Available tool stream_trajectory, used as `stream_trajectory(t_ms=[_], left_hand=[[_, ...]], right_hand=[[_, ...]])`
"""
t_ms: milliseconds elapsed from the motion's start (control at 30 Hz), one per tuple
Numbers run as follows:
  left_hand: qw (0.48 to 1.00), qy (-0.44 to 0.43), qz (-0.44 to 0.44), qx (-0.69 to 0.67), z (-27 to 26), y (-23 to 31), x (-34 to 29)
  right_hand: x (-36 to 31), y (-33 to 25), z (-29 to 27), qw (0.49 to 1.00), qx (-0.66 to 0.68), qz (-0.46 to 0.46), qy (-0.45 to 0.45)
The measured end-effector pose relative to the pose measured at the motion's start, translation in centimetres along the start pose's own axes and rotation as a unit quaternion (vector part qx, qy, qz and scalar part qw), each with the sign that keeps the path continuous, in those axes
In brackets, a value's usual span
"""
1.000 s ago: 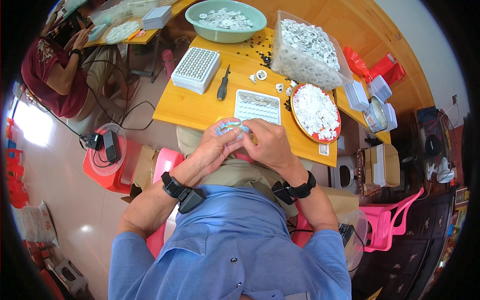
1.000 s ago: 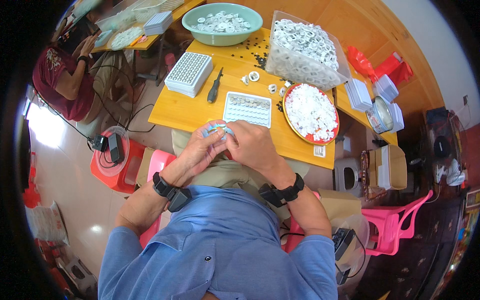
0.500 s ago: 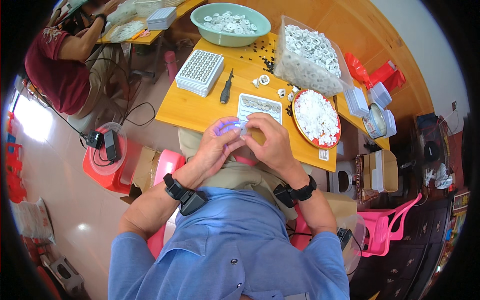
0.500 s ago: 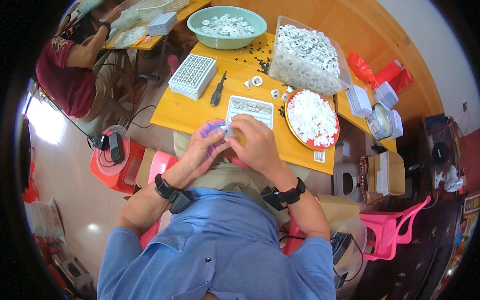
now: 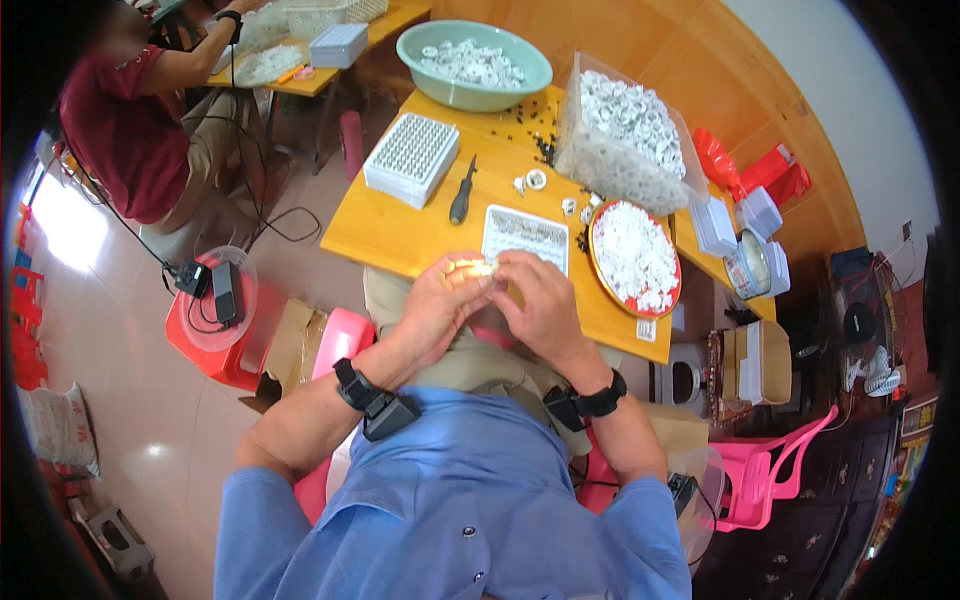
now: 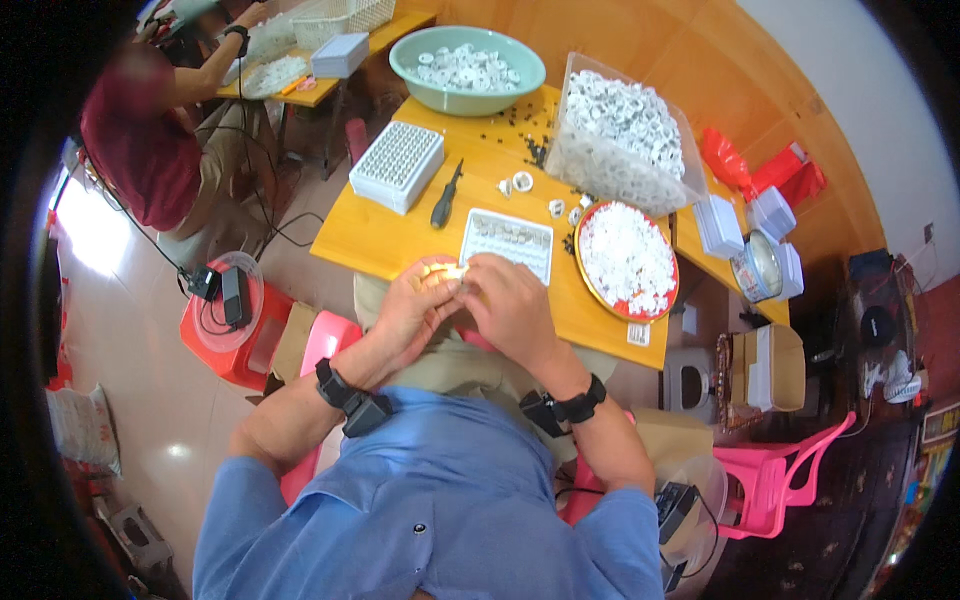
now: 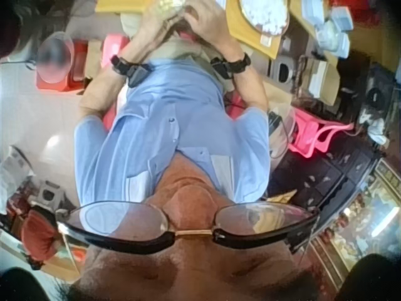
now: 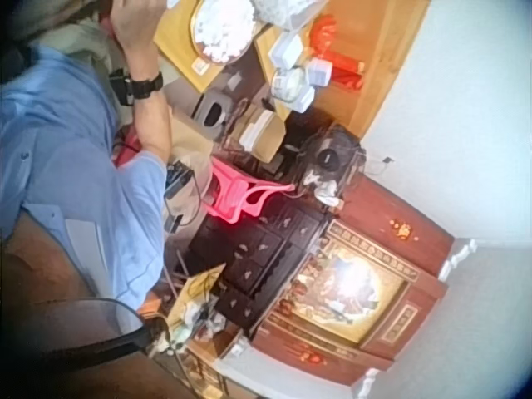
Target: Assemble small mechanical or electronic components by inserting small black pins into white plastic circular housings.
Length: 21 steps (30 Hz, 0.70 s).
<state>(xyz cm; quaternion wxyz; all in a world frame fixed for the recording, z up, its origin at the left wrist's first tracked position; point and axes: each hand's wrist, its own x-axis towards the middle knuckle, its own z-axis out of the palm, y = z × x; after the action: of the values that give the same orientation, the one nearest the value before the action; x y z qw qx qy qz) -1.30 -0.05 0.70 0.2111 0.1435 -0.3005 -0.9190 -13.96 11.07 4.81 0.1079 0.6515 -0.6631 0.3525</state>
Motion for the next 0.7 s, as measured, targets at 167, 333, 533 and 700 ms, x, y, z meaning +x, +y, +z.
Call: stream_trajectory(t_ms=[167,333,533,700], left_hand=[[1.0,-0.005,-0.03,-0.01,-0.7,-0.6,-0.2],[1.0,0.0,-0.026,-0.012,-0.6,-0.7,-0.9],[0.999,-0.026,-0.036,0.012,-0.3,0.1,-1.0],[0.994,-0.065,-0.074,0.041,-0.4,-0.1,-1.1]], right_hand=[[-0.2,-0.5,0.1,0.998,-0.038,-0.039,0.033],[-0.6,-1.4,-0.4,0.998,-0.043,-0.036,0.003],[0.2,-0.5,-1.6,0.984,0.147,0.091,-0.038],[1.7,1.2,-3.6,0.939,0.232,0.182,-0.179]])
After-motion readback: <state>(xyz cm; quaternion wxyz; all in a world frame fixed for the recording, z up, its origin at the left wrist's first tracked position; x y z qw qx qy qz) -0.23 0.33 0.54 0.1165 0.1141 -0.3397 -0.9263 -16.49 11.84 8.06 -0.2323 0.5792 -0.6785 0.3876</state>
